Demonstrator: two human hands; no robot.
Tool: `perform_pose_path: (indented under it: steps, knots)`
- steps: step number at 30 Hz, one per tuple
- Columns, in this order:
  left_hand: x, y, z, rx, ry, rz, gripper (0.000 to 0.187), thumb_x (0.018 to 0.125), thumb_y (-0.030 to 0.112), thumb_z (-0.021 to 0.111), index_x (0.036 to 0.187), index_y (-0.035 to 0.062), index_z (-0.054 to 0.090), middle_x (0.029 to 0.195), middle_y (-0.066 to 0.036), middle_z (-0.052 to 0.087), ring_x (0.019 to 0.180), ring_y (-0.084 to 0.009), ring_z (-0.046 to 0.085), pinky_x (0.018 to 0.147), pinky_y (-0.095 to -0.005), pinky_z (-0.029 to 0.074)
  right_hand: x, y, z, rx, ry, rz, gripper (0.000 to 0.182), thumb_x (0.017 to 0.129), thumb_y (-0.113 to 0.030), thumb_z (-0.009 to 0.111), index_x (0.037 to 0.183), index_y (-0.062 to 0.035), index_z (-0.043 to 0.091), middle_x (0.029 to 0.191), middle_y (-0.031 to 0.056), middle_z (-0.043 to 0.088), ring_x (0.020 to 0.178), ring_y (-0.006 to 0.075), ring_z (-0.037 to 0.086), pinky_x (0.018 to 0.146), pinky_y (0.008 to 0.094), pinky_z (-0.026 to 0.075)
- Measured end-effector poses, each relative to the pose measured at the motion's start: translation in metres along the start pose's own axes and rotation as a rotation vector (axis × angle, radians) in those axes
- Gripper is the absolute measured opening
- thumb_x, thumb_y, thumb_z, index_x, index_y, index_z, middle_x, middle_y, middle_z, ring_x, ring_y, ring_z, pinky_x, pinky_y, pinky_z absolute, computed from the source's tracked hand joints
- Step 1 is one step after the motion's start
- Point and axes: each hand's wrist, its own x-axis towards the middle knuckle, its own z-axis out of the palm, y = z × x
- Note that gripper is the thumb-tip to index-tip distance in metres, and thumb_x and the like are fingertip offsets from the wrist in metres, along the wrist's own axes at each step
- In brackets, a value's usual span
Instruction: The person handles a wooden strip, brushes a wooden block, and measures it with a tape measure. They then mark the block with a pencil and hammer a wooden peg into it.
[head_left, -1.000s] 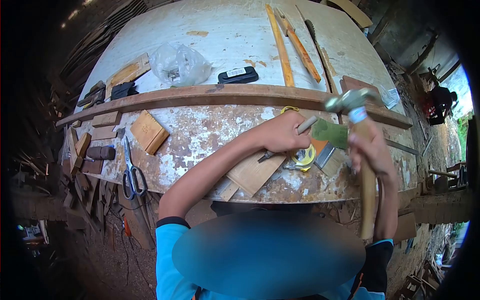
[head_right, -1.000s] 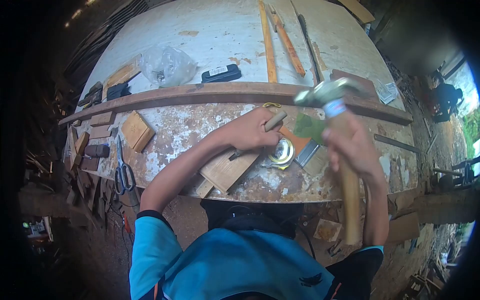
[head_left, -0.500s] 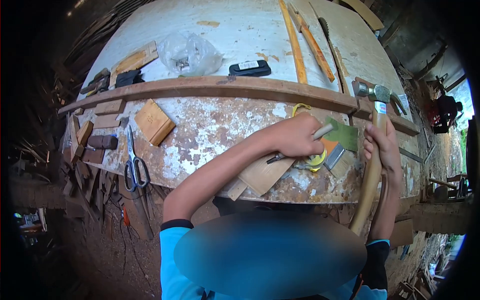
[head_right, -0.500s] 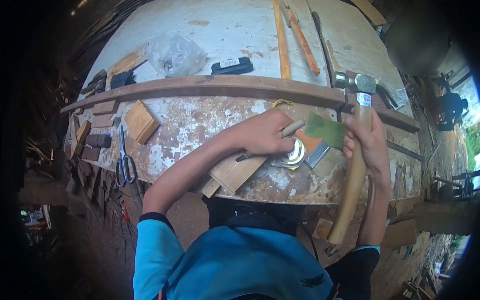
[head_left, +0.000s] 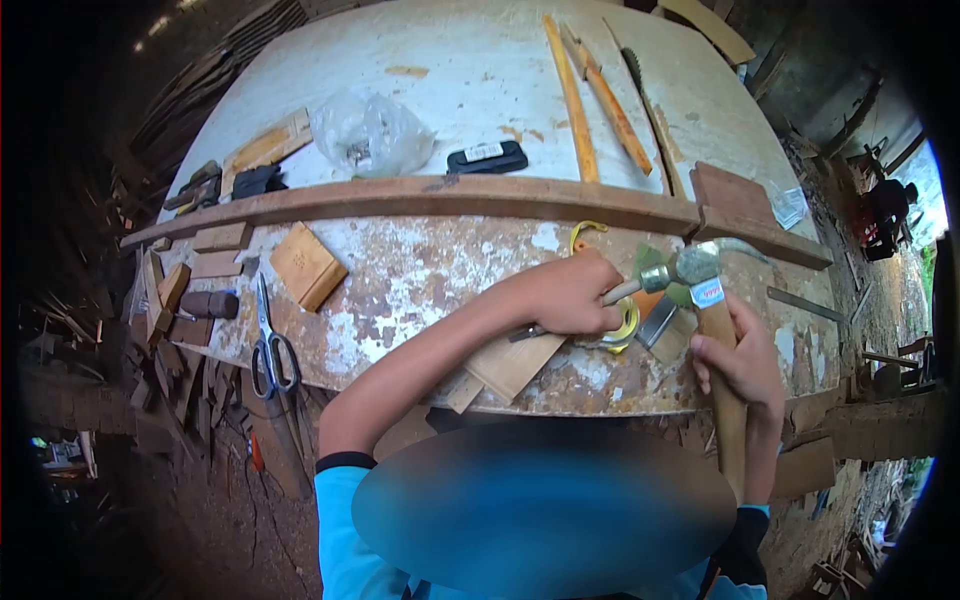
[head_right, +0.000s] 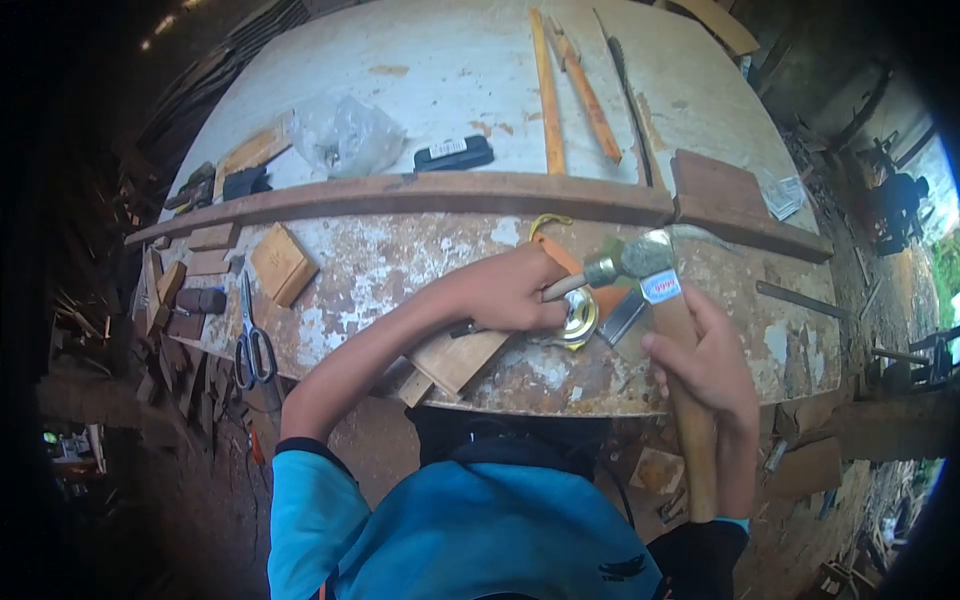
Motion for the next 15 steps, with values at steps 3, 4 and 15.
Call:
perform_pose_path:
  steps: [3,4,15]
  knots:
    - [-0.002,0.007,-0.003,0.021,-0.012,-0.011,0.024,0.071,0.020,0.056,0.065,-0.0034,0.051,0.056,-0.012,0.048,0.053,-0.0214,0.049,0.052,-0.0370,0.040,-0.013,0.015,0.005,0.095,0.138,-0.080,0.039,0.081,-0.003,0.058,0.117,-0.0005,0.044,0.071,0.0039,0.053,0.050,0.0087,0.052,0.041,0.0222,0.045]
    - [-0.003,0.008,-0.005,0.003,0.000,0.000,0.029,0.071,0.024,0.058,0.066,-0.0043,0.053,0.057,-0.015,0.051,0.053,-0.0250,0.052,0.052,-0.0388,0.041,-0.016,0.021,0.006,0.122,0.185,-0.103,0.038,0.081,-0.002,0.058,0.116,-0.0005,0.044,0.071,0.0041,0.053,0.050,0.0089,0.052,0.041,0.0222,0.045]
    - [-0.099,0.053,-0.002,0.600,0.277,-0.474,0.096,0.063,0.062,0.069,0.124,-0.0068,0.041,0.083,-0.027,0.062,0.078,-0.0392,0.064,0.067,-0.0436,0.051,-0.013,0.094,0.027,0.157,0.175,-0.044,0.028,0.083,-0.004,0.058,0.107,-0.0023,0.043,0.069,0.0033,0.052,0.050,0.0095,0.053,0.042,0.0246,0.046]
